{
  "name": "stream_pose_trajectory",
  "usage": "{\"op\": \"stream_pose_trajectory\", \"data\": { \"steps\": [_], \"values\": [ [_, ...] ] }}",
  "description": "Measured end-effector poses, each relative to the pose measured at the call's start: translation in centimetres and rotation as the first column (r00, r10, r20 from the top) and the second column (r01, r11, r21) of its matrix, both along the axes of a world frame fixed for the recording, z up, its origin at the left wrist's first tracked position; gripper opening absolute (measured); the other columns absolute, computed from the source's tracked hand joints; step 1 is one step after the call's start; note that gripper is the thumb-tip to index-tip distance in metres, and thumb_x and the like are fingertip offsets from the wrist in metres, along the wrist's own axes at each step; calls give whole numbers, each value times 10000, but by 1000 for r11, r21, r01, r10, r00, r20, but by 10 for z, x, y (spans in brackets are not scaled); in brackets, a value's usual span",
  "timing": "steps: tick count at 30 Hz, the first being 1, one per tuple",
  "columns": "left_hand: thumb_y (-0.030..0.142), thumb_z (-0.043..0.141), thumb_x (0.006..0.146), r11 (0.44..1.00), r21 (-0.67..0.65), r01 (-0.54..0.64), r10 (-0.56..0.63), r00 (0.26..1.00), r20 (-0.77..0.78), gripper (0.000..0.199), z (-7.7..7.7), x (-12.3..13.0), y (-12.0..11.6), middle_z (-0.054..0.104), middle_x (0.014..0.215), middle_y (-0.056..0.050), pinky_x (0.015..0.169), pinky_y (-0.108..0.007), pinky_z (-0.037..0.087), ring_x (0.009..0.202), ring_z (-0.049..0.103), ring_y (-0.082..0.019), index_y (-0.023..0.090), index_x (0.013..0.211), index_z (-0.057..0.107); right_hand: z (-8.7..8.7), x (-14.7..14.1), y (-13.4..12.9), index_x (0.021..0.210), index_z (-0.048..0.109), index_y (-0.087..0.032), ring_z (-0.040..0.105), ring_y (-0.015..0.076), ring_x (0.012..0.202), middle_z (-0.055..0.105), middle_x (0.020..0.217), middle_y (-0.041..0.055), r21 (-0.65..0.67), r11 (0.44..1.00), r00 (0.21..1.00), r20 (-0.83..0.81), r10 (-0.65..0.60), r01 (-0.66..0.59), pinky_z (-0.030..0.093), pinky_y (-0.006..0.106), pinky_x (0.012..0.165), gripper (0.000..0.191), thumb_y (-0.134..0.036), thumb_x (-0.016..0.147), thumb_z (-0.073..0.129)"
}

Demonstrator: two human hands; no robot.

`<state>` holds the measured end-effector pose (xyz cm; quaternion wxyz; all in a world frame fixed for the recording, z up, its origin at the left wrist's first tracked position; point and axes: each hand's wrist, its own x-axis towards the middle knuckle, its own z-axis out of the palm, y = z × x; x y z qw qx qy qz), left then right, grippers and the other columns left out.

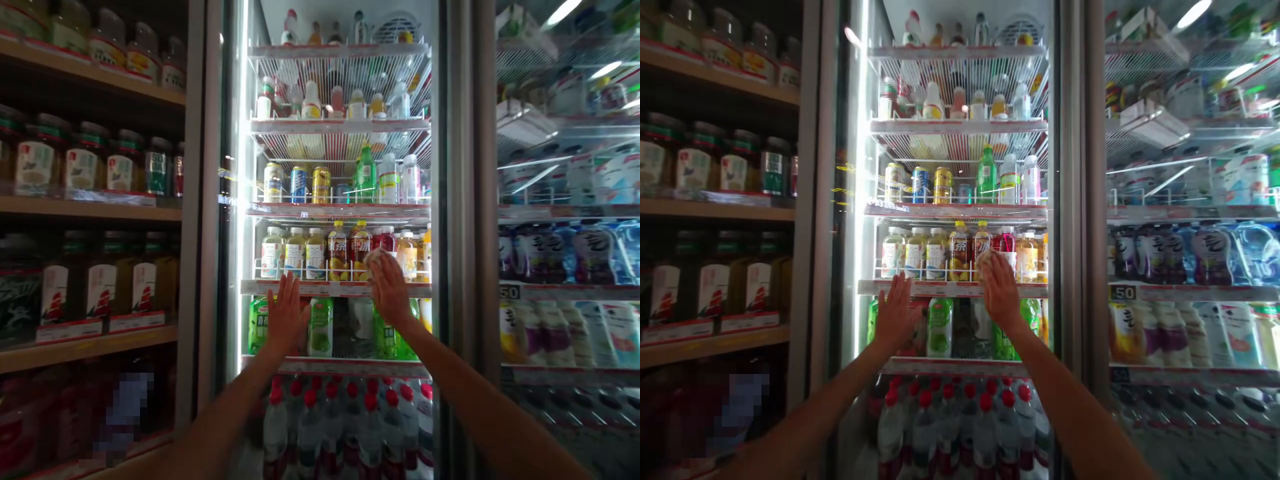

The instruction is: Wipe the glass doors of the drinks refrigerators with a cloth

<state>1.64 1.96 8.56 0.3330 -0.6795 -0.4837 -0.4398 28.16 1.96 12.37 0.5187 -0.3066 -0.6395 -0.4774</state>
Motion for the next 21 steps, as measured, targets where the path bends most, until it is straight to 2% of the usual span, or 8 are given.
{"op": "stream_pose_trajectory", "data": {
  "steps": [3, 7, 9, 11, 14, 16, 18, 21],
  "values": [
    [325, 403, 854, 1000, -1, -4, 4, 1000, -25, 603, 1, -2, -1, 267, 1474, -167, 1088, -556, 196, 1379, 224, -291, 100, 1401, 285, -2, 1, -1, 1428, 251, -252, 235, 249, 1386, 312, 1481, 79, -39, 999, 998, 63, -19, 22, 345, 506, 1082, 619, -129, 846, 421],
    [322, 401, 860, 1000, -12, -10, 10, 1000, -21, 589, 0, -1, -1, 262, 1476, -165, 1082, -552, 214, 1381, 216, -291, 87, 1390, 301, 14, 23, 4, 1435, 241, -250, 254, 267, 1375, 298, 1486, 83, 85, 994, 971, -235, -48, 70, 328, 550, 1075, 609, -144, 858, 407],
    [330, 411, 860, 1000, -14, -8, 8, 1000, -5, 595, 0, 2, -1, 256, 1478, -167, 1085, -542, 213, 1383, 209, -290, 85, 1391, 300, 15, 15, 5, 1440, 228, -246, 238, 268, 1381, 281, 1493, 82, 100, 993, 962, -273, -27, 56, 315, 552, 1084, 618, -146, 858, 410],
    [337, 419, 857, 1000, -10, -4, 4, 1000, 7, 606, 0, 3, -2, 253, 1478, -172, 1088, -541, 208, 1384, 205, -290, 89, 1395, 292, 7, -7, 4, 1440, 226, -252, 210, 255, 1393, 273, 1499, 71, 49, 999, 986, -164, 5, 3, 315, 534, 1094, 626, -139, 852, 411],
    [337, 424, 854, 1000, -20, -4, 4, 1000, -7, 615, 1, 1, -3, 243, 1481, -174, 1084, -553, 205, 1385, 203, -294, 89, 1398, 282, -9, -39, -1, 1417, 289, -247, 219, 235, 1394, 338, 1472, 65, -126, 991, 989, 140, 56, -38, 332, 503, 1092, 600, -131, 841, 415],
    [329, 423, 854, 1000, -31, -3, 2, 1000, -30, 608, 1, -2, -4, 245, 1483, -164, 1085, -552, 201, 1385, 204, -288, 102, 1400, 281, -12, -42, -3, 1400, 328, -236, 249, 237, 1383, 381, 1447, 74, -174, 985, 969, 241, 62, -19, 339, 498, 1087, 584, -129, 834, 423],
    [338, 419, 860, 1000, -31, 4, -5, 999, -43, 604, 0, -3, -4, 255, 1482, -156, 1092, -543, 189, 1386, 209, -277, 119, 1405, 277, -4, -28, -1, 1409, 310, -237, 258, 248, 1378, 361, 1457, 80, -115, 993, 986, 163, 35, -16, 337, 507, 1085, 598, -124, 832, 419],
    [359, 416, 866, 1000, -28, 11, -12, 999, -32, 609, -2, -3, -3, 253, 1483, -155, 1095, -536, 184, 1389, 199, -273, 127, 1409, 269, 15, -2, 6, 1427, 268, -249, 248, 277, 1377, 304, 1482, 82, 44, 999, 989, -145, 13, -7, 322, 551, 1079, 611, -140, 844, 414]
  ]
}}
